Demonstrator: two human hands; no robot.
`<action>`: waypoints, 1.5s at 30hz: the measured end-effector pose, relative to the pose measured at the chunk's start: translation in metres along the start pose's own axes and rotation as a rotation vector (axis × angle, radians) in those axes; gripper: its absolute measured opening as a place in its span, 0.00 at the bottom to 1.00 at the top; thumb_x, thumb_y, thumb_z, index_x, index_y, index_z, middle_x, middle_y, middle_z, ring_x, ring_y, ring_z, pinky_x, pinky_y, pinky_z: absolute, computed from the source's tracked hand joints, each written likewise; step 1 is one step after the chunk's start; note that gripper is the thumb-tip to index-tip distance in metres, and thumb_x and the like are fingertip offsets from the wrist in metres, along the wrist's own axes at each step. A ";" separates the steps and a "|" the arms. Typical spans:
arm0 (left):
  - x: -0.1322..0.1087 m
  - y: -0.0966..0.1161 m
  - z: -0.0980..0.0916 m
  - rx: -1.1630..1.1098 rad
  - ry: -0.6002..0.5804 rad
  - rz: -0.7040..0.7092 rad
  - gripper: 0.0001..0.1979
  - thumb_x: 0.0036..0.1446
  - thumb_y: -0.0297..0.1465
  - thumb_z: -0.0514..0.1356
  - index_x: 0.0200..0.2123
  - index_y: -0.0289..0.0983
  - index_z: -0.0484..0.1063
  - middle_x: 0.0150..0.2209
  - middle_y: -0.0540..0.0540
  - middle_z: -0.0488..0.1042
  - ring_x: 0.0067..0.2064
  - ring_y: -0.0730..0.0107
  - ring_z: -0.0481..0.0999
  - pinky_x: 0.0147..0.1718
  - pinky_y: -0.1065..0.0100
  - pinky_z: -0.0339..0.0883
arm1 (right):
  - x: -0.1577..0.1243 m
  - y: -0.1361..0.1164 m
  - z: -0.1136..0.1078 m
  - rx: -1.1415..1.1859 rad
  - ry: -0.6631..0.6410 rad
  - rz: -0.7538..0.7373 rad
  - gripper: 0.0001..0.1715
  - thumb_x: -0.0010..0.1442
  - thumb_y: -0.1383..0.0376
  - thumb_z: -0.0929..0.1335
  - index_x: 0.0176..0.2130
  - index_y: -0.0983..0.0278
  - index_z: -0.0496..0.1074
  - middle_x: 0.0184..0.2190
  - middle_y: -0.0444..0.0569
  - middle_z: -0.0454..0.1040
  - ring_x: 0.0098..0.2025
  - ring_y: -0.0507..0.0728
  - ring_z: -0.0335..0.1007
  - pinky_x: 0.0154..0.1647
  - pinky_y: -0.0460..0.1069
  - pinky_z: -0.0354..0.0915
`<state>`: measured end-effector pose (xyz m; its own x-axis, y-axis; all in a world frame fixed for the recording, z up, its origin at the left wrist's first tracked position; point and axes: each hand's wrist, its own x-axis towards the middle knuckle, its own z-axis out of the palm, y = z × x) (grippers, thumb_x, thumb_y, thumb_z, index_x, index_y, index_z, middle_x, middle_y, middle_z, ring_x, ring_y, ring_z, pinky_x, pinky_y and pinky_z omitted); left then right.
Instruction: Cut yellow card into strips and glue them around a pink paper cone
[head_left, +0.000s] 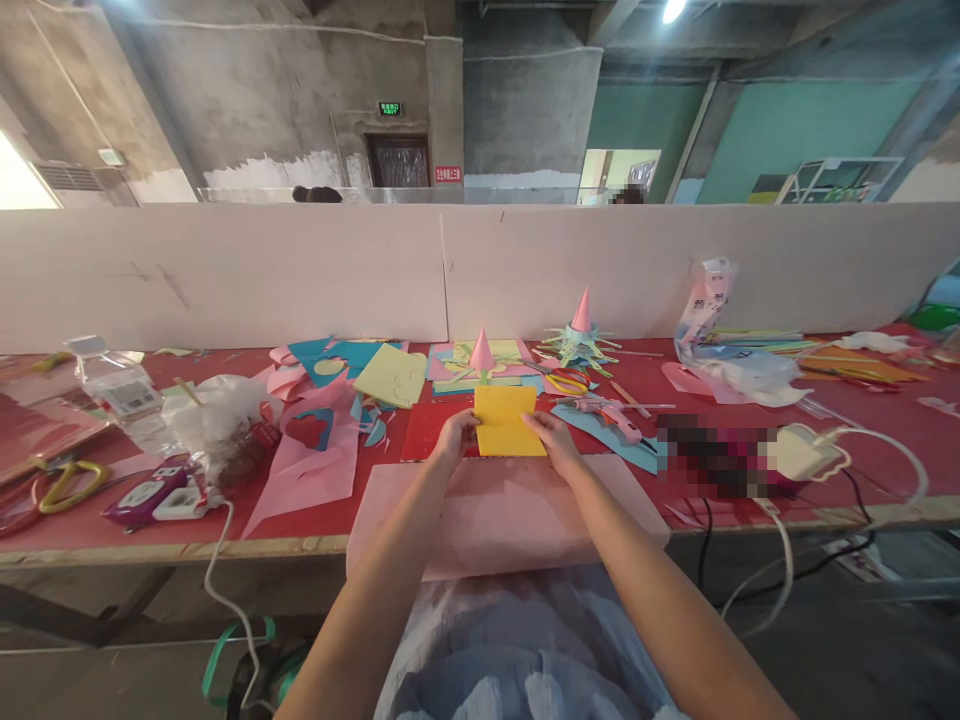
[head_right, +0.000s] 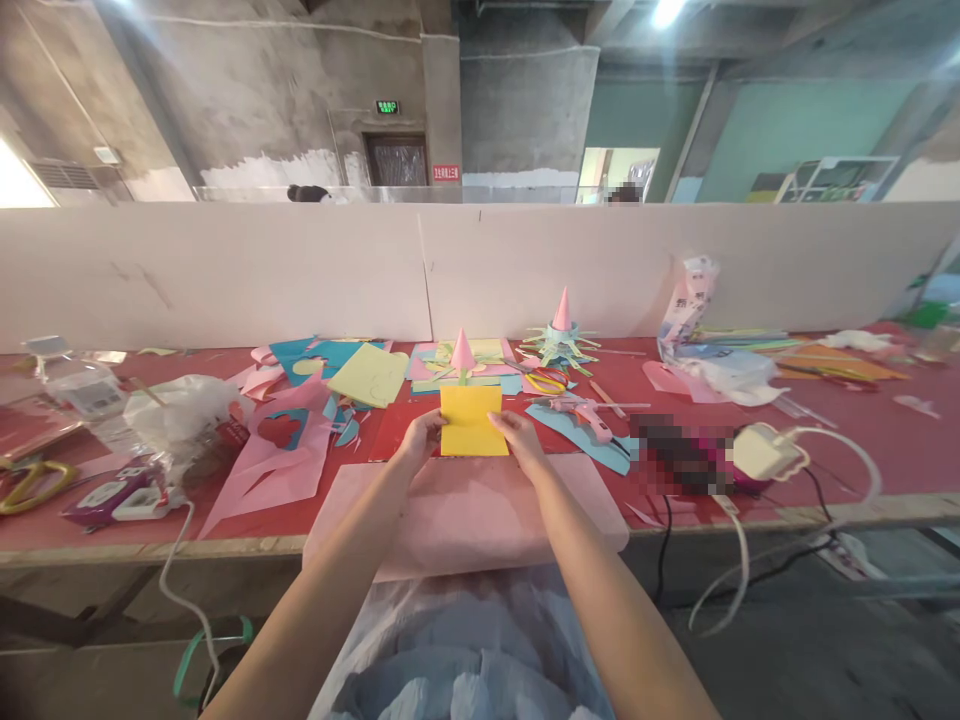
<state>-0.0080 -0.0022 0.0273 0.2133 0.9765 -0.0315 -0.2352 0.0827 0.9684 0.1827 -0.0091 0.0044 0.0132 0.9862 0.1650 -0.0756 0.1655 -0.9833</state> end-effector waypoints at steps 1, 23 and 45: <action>-0.001 0.000 0.001 0.005 -0.008 -0.008 0.11 0.43 0.34 0.60 0.31 0.34 0.72 0.29 0.44 0.76 0.35 0.62 0.76 0.35 0.64 0.69 | -0.001 0.000 0.000 -0.024 -0.010 -0.020 0.21 0.46 0.49 0.69 0.33 0.62 0.71 0.34 0.46 0.76 0.37 0.59 0.71 0.36 0.49 0.65; -0.006 -0.002 0.009 0.078 0.056 0.058 0.14 0.43 0.36 0.65 0.33 0.35 0.73 0.33 0.43 0.77 0.41 0.60 0.76 0.42 0.61 0.68 | 0.004 0.006 -0.006 -0.181 0.126 -0.056 0.25 0.45 0.44 0.67 0.28 0.63 0.68 0.24 0.45 0.72 0.29 0.56 0.68 0.27 0.46 0.62; 0.000 -0.001 0.007 0.002 0.042 -0.049 0.12 0.43 0.35 0.65 0.30 0.34 0.71 0.26 0.43 0.75 0.36 0.60 0.76 0.37 0.63 0.68 | 0.000 0.004 -0.004 -0.108 0.014 -0.087 0.20 0.50 0.49 0.67 0.32 0.63 0.69 0.29 0.47 0.74 0.30 0.56 0.69 0.30 0.47 0.63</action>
<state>-0.0010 -0.0035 0.0277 0.1846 0.9788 -0.0891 -0.2235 0.1301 0.9660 0.1867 -0.0088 0.0003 0.0289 0.9679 0.2495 0.0345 0.2485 -0.9680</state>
